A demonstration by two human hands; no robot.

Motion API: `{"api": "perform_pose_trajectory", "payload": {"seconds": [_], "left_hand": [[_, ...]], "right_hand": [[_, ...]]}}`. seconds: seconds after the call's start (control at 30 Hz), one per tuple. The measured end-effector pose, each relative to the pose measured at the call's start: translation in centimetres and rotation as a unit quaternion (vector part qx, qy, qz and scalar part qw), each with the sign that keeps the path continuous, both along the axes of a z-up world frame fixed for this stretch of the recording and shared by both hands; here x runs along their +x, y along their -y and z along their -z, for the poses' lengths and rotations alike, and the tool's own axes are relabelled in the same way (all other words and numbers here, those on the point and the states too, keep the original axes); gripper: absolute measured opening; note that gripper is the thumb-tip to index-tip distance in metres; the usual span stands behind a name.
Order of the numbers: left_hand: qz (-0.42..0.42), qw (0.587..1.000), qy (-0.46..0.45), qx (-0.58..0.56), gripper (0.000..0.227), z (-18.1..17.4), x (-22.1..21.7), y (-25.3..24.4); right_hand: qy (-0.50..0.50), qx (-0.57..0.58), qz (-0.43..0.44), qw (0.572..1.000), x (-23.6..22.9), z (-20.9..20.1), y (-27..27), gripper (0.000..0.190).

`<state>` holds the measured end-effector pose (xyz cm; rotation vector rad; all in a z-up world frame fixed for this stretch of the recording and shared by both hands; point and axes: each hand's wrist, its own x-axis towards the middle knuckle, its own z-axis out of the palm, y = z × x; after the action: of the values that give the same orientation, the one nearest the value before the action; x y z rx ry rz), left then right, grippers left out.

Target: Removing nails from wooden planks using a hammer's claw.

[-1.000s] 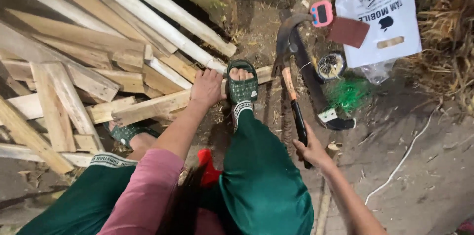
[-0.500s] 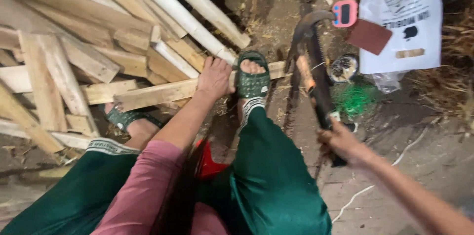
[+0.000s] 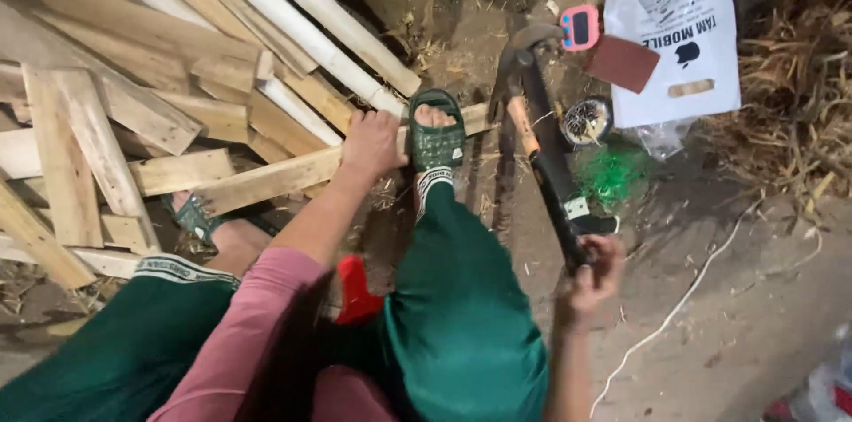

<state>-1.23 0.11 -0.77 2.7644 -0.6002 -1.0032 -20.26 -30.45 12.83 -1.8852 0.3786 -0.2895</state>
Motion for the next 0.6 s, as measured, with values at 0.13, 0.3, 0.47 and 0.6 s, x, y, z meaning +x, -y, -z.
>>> {"api": "perform_pose_trajectory", "payload": {"seconds": [0.13, 0.3, 0.47, 0.6], "left_hand": [[0.019, 0.997, -0.052, 0.044, 0.063, -2.2, 0.3, 0.5], [0.036, 0.998, -0.038, 0.044, 0.049, -1.7, 0.9, 1.3], [0.05, 0.997, -0.024, 0.047, 0.07, 1.2, 0.5, 0.8], [0.036, 0.992, -0.083, 0.085, 0.068, -1.5, 0.7, 1.3]], "right_hand": [[0.162, -0.025, 0.115, 0.98, 5.6, -0.5, -2.8, 0.034], [0.247, 0.045, -0.051, 0.967, 10.1, -1.2, 0.2, 0.032], [0.117, -0.048, -0.104, 0.986, 15.3, -4.0, -0.3, 0.029], [-0.002, -0.038, -0.054, 0.998, 21.2, -6.7, -3.0, 0.029]]}}
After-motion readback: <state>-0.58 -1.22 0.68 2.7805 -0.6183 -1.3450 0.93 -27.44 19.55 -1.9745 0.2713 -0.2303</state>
